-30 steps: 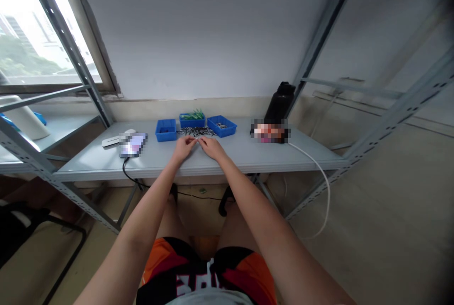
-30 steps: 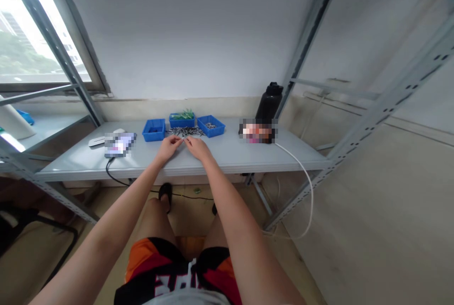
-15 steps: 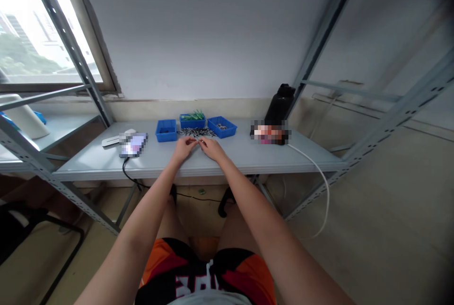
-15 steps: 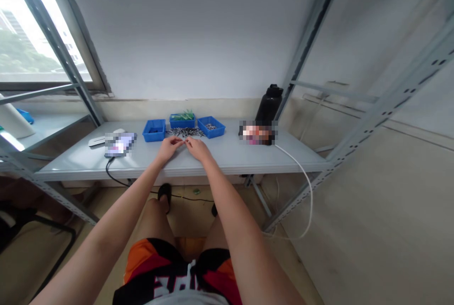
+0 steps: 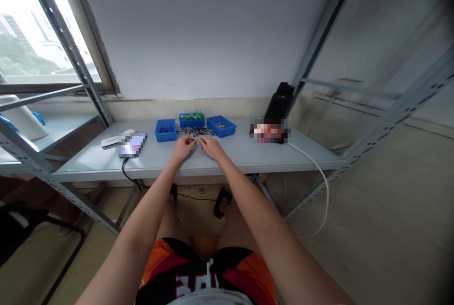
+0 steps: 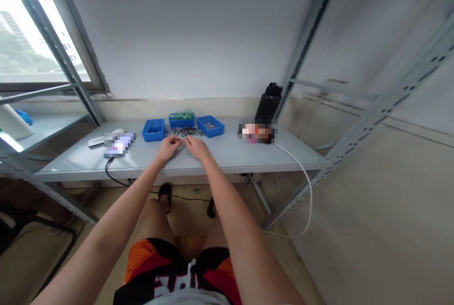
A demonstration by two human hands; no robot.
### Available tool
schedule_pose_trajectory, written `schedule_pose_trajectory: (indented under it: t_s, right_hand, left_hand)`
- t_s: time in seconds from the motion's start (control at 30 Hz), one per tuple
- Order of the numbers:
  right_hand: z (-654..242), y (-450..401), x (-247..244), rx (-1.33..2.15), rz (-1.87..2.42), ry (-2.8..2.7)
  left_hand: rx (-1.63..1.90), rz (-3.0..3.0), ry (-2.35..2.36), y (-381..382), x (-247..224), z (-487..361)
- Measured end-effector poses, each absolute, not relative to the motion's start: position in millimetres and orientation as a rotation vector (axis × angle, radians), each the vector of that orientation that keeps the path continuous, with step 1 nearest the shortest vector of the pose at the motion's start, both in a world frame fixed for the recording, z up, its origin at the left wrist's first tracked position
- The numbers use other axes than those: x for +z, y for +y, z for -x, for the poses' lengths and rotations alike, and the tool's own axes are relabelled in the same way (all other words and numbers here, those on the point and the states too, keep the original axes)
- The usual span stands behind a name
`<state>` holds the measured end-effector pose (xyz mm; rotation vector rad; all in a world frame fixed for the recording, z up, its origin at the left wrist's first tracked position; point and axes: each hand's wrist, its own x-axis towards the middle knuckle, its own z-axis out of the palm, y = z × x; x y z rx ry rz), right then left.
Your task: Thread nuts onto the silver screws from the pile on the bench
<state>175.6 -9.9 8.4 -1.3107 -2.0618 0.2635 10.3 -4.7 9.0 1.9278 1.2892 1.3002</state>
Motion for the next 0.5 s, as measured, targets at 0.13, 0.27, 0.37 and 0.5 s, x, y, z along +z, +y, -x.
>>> schedule_pose_trajectory:
  t_s: [0.13,0.27,0.37,0.5]
  right_hand:
    - [-175.3,-9.9,8.4,0.271,1.315,-2.04]
    - [-175.7,-8.0,5.9,0.256,1.323,-2.051]
    - [-175.7,-7.1,4.5,0.233,1.323,-2.053]
    - [-175.6,-8.5,5.4,0.241,1.323,-2.062]
  left_hand:
    - [1.274,-1.952,1.324,-4.5,9.8,-10.0]
    - [1.294,-1.956,1.293,-6.2,10.9,-9.2]
    - [1.303,-1.945,1.3,-7.4,12.3,-9.1]
    - [1.327,-1.919,1.262,-10.4,15.4,-10.0]
